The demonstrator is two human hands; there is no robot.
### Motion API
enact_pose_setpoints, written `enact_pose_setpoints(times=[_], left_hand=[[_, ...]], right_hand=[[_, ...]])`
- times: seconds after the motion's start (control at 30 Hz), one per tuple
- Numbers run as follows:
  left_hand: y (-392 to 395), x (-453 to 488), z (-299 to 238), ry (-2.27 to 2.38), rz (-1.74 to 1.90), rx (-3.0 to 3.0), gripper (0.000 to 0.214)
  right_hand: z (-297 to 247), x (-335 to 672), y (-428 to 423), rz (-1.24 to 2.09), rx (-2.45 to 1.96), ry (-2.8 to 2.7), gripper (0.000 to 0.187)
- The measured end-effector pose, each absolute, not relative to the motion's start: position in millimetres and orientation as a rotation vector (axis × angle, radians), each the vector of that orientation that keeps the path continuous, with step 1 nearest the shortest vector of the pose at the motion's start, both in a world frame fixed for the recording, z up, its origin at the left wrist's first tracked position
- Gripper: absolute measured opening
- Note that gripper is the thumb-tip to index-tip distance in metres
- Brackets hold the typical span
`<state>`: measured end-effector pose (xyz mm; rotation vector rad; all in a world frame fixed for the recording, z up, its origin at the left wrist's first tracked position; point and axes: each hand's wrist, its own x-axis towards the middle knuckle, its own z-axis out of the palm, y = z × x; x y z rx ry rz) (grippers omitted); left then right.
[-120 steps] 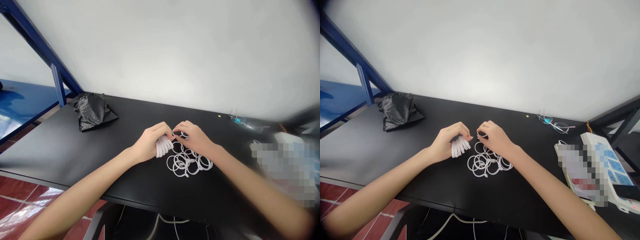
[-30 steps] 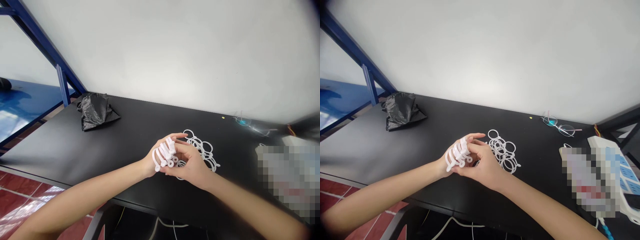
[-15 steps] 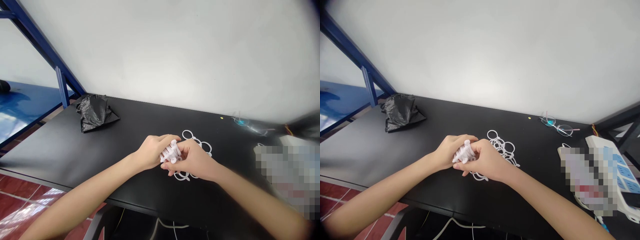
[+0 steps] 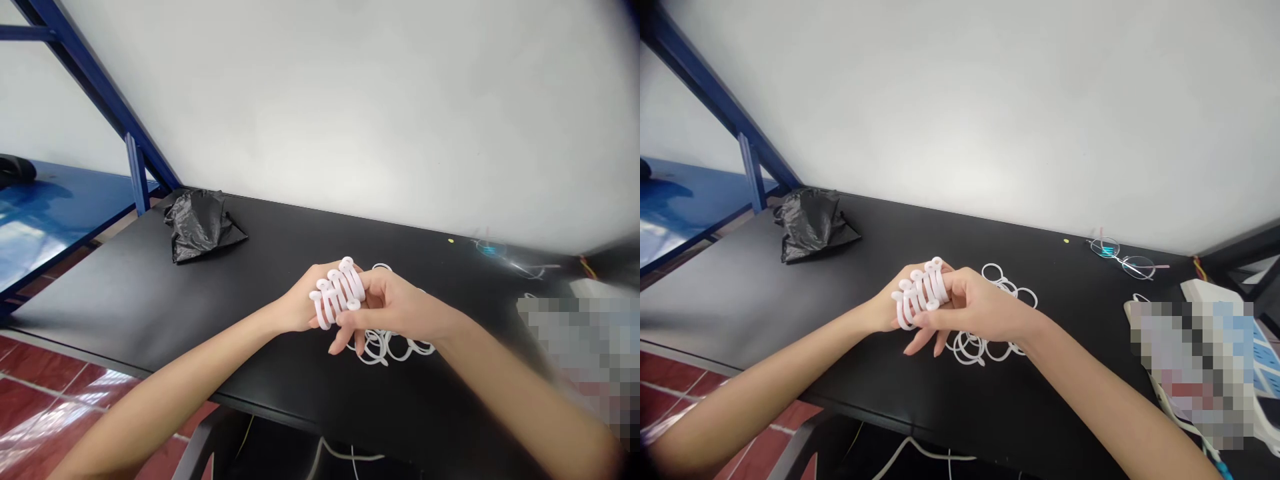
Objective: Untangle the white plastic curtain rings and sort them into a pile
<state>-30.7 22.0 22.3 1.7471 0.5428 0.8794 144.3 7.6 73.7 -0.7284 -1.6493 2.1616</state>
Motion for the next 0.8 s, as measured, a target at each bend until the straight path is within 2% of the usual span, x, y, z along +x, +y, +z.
enact_pose_setpoints(times=[0.1,0.2,0.37,0.47,0.67,0.8], left_hand=[[21,-33,23,0.766,0.817,1.940,0.015],[20,-35,23,0.818,0.784,2.153,0.015],[21,-35,23,0.763,0.770,2.181,0.021],[21,-35,24,0.792,0.752,2.216,0.025],[22,-39,24,0.868,0.669,2.450,0.042],[23,-41,21,0.844,0.625,2.534,0.035]], right_hand=[[69,140,7,2.116,-0.790,-1.628,0.039],[64,140,5,2.090,-0.838,-1.636,0.046],[62,142,-3,1.956,-0.942,-1.692,0.022],[60,139,-8,1.872,-1.028,-1.635,0.015],[55,134,-10,1.871,-1.090,-1.526,0.020],[59,140,-5,1.865,-1.025,-1.668,0.030]])
